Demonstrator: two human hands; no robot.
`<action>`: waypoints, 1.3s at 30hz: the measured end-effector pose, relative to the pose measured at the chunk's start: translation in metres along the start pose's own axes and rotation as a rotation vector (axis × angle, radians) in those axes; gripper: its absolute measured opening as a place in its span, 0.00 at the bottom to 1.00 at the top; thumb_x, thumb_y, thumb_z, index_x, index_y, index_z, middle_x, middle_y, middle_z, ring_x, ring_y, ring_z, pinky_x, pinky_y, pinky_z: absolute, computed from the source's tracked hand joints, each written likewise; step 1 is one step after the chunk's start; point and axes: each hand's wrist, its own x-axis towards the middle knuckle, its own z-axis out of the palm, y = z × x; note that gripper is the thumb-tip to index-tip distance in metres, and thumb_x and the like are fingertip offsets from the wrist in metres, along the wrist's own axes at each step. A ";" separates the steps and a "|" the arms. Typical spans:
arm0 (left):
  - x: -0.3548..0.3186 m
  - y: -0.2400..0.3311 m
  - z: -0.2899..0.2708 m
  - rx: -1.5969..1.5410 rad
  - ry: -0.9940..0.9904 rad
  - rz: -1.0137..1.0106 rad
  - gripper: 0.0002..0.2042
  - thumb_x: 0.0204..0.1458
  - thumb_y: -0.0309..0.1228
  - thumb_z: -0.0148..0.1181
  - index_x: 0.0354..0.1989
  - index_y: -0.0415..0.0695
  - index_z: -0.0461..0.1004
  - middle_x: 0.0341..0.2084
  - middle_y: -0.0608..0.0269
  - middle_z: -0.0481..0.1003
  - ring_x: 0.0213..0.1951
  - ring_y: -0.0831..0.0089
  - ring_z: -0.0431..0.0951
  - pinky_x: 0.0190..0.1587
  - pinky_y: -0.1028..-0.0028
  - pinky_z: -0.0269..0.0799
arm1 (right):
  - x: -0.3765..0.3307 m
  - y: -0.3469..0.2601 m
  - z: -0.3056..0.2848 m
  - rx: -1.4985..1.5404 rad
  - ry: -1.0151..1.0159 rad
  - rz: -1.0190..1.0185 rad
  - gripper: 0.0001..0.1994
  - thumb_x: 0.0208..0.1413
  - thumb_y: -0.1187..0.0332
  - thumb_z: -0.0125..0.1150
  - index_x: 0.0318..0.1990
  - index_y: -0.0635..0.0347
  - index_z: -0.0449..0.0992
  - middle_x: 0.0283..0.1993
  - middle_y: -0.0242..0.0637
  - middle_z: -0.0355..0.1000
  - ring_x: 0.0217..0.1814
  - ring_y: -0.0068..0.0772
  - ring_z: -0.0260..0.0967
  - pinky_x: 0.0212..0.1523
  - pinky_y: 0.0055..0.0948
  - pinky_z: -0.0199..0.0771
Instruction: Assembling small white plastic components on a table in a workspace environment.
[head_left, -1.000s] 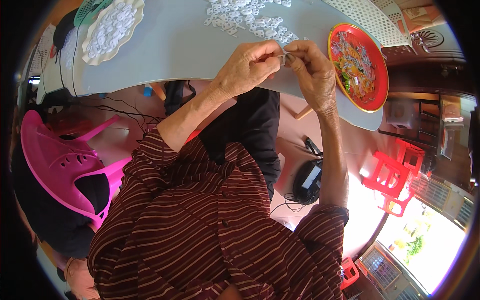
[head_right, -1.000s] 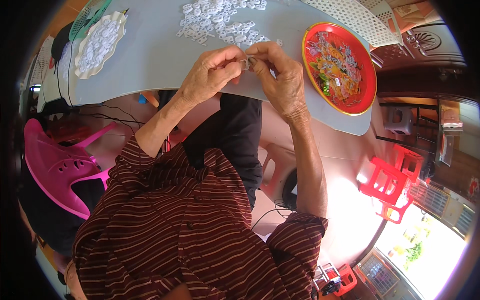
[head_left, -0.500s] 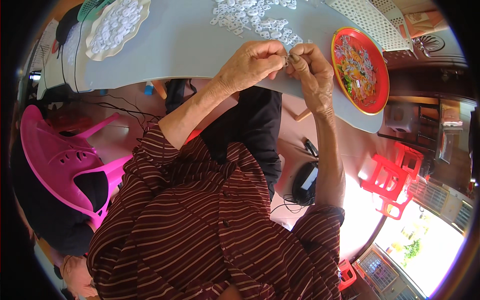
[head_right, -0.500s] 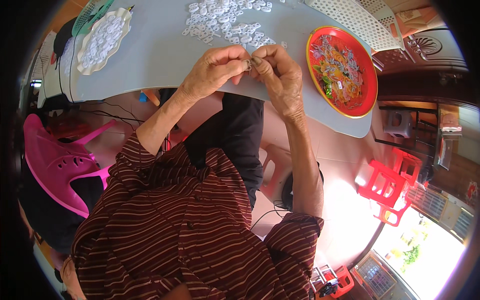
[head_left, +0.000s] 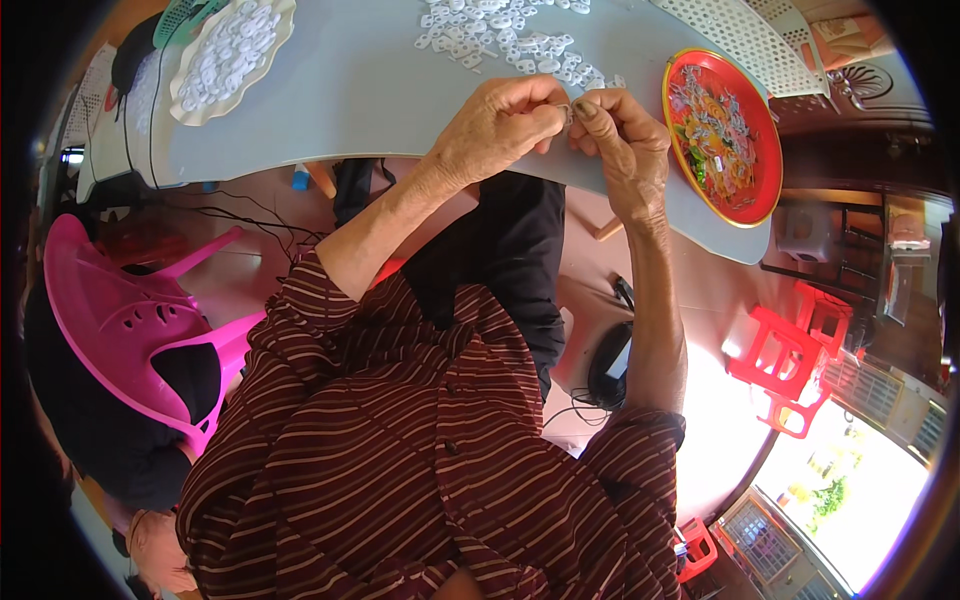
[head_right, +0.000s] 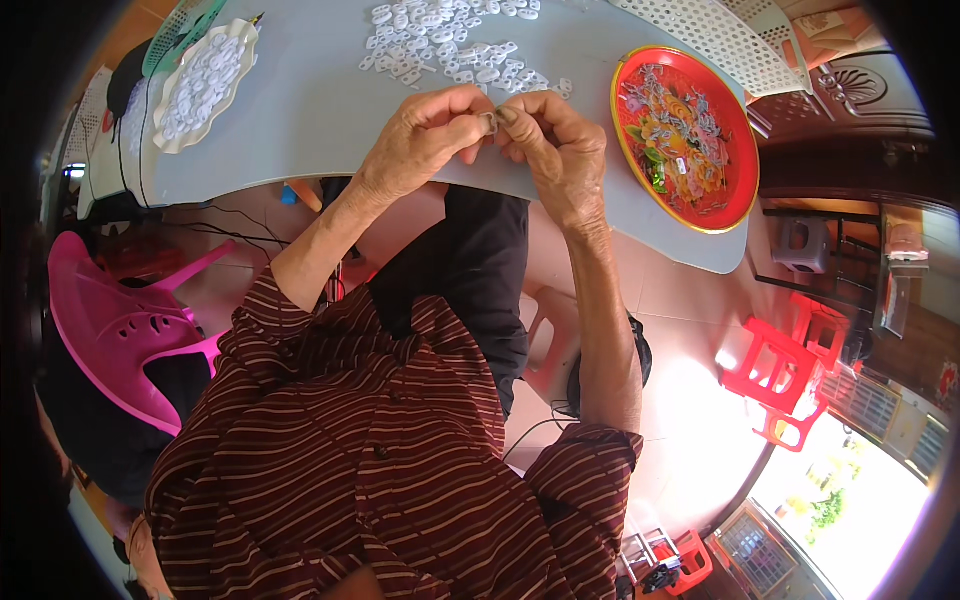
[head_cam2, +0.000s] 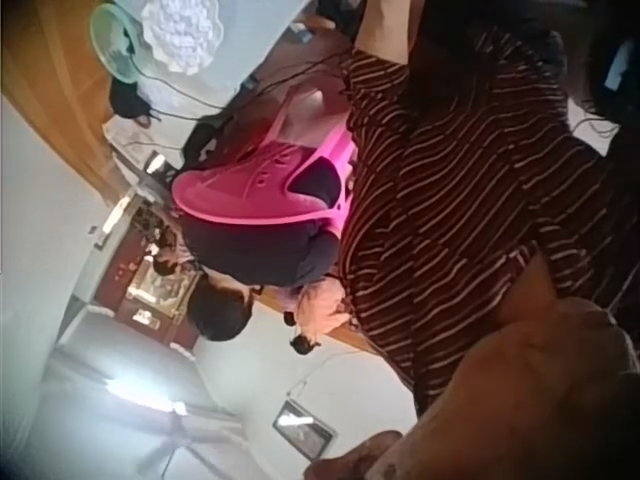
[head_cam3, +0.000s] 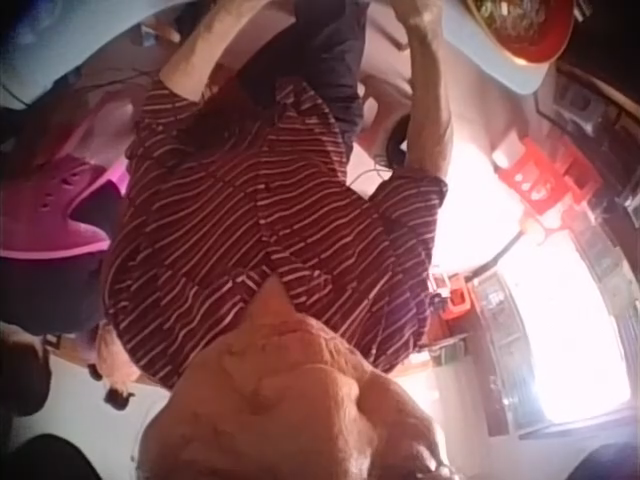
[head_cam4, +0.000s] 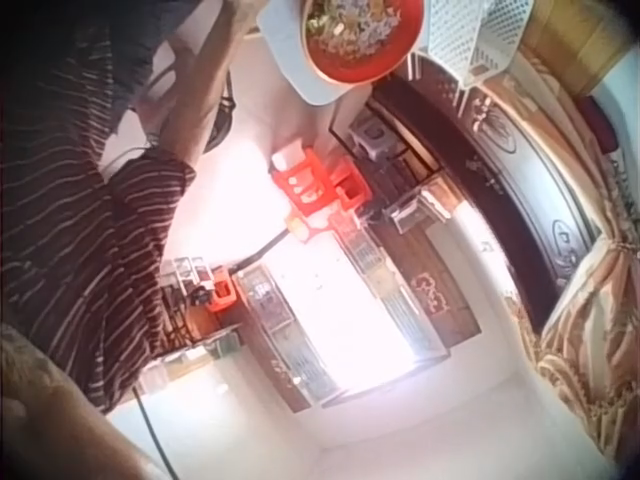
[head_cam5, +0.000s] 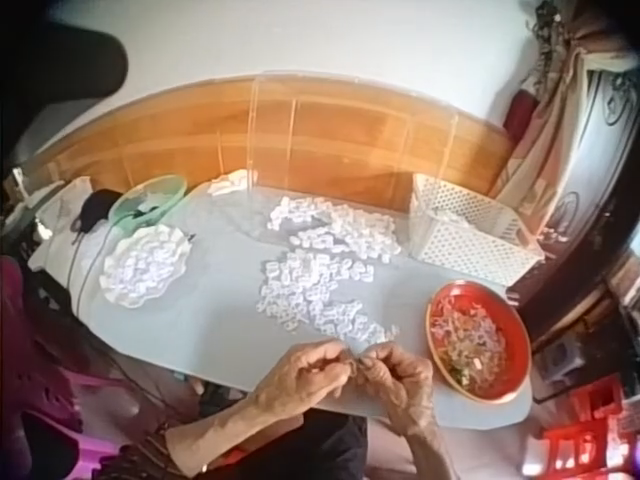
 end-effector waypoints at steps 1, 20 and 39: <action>0.000 -0.002 -0.001 0.002 0.002 -0.001 0.08 0.50 0.31 0.51 0.25 0.40 0.72 0.13 0.72 0.66 0.18 0.86 0.65 0.22 0.81 0.60 | 0.001 -0.001 0.001 0.006 0.006 0.010 0.08 0.56 0.68 0.59 0.33 0.64 0.76 0.24 0.29 0.70 0.26 0.15 0.62 0.29 0.16 0.64; 0.000 -0.009 0.001 0.005 -0.007 0.043 0.07 0.53 0.29 0.50 0.28 0.39 0.71 0.19 0.70 0.68 0.22 0.84 0.65 0.26 0.81 0.60 | 0.000 -0.003 0.003 0.007 0.081 0.025 0.08 0.55 0.70 0.61 0.31 0.68 0.75 0.23 0.30 0.71 0.21 0.16 0.63 0.24 0.16 0.65; 0.001 -0.018 0.006 -0.072 0.137 0.095 0.07 0.51 0.31 0.51 0.26 0.41 0.72 0.14 0.74 0.65 0.19 0.88 0.60 0.21 0.82 0.56 | 0.002 -0.005 0.020 -0.069 0.191 0.030 0.12 0.54 0.64 0.62 0.28 0.66 0.74 0.19 0.27 0.67 0.19 0.13 0.57 0.20 0.16 0.56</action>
